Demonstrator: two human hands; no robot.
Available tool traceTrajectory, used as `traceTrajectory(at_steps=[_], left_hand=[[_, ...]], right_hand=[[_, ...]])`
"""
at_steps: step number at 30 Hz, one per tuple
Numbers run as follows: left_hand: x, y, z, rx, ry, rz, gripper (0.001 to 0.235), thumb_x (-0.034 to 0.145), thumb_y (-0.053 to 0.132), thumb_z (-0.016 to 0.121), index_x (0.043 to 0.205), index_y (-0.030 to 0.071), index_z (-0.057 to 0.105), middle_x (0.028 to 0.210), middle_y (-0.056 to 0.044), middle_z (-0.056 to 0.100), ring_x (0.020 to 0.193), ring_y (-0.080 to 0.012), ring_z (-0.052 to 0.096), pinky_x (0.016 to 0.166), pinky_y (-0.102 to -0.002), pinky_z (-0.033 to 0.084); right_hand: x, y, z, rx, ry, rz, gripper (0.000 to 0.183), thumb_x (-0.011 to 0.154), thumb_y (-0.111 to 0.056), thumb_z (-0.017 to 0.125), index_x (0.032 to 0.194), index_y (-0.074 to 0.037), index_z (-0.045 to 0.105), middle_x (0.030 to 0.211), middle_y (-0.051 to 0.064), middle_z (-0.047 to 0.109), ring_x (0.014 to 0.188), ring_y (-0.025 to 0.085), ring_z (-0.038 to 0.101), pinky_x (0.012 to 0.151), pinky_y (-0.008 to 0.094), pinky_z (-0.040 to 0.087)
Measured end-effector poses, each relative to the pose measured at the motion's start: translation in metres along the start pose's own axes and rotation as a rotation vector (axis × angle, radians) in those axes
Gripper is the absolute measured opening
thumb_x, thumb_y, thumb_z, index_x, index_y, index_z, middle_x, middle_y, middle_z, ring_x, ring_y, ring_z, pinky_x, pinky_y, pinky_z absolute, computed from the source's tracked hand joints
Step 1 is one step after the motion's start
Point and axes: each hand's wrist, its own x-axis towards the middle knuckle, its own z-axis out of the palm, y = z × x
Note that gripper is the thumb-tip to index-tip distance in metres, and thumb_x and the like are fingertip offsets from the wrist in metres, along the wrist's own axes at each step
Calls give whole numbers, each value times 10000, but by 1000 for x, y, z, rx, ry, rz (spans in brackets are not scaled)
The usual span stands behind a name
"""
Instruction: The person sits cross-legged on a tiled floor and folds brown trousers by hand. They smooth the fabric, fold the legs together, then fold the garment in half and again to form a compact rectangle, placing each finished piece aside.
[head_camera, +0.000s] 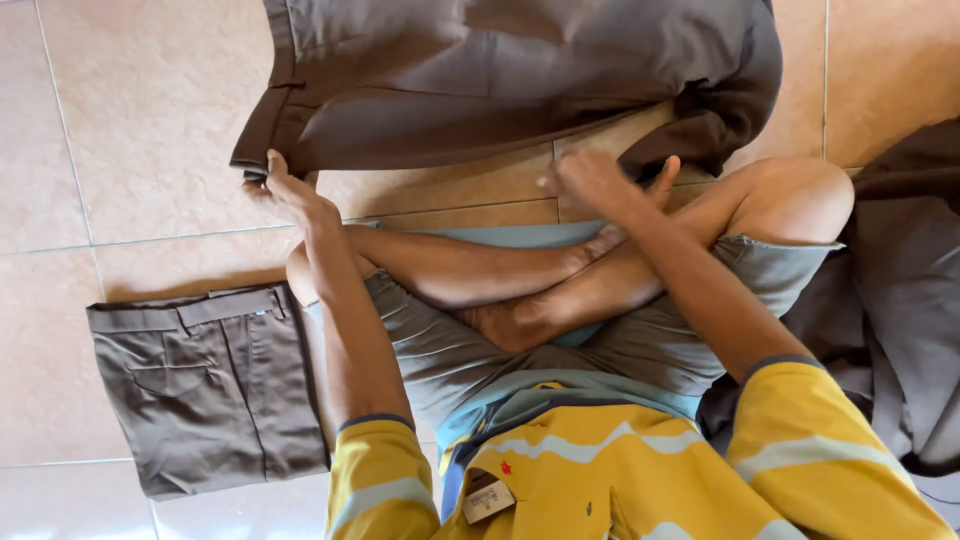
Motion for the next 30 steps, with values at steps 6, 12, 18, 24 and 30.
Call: traceTrajectory(at_steps=[6, 12, 18, 24, 30], left_hand=[[-16, 13, -10, -58, -12, -37, 1113, 713, 296, 715, 1648, 155, 130, 1623, -116, 268, 1323, -328, 519, 969, -490, 564], [-20, 13, -8, -133, -3, -18, 1033, 683, 261, 720, 1589, 105, 251, 1523, -198, 382, 1267, -359, 550, 942, -498, 573], [-18, 15, -8, -186, 78, -49, 818, 685, 157, 741, 1438, 113, 424, 1251, -214, 634, 1035, -324, 650, 802, -441, 563], [-11, 10, -10, -191, 16, -65, 1040, 668, 217, 729, 1586, 160, 242, 1472, -196, 415, 1145, -336, 589, 873, -496, 605], [33, -29, -18, -249, -68, 101, 715, 836, 230, 873, 1401, 143, 445, 1130, -268, 567, 987, -392, 591, 854, -576, 586]], right_hand=[[17, 29, -52, 653, -37, 368, 842, 922, 145, 562, 1649, -141, 246, 1535, 455, 284, 1445, 570, 281, 1122, 608, 356], [19, 45, -31, 451, -1, 410, 846, 986, -149, 699, 1627, -151, 147, 1495, 280, 385, 1313, 500, 424, 947, 659, 448], [31, 69, -11, 303, 492, 547, 906, 1024, -253, 829, 1571, -26, 143, 1158, 20, 634, 838, 328, 704, 559, 476, 544], [50, 79, -17, 192, 228, 272, 43, 930, -92, 762, 939, -133, 768, 919, 82, 659, 592, 316, 674, 507, 442, 549], [78, 73, -80, 273, 313, 352, 175, 1037, -254, 719, 901, -143, 717, 804, 114, 645, 732, 280, 639, 628, 457, 553]])
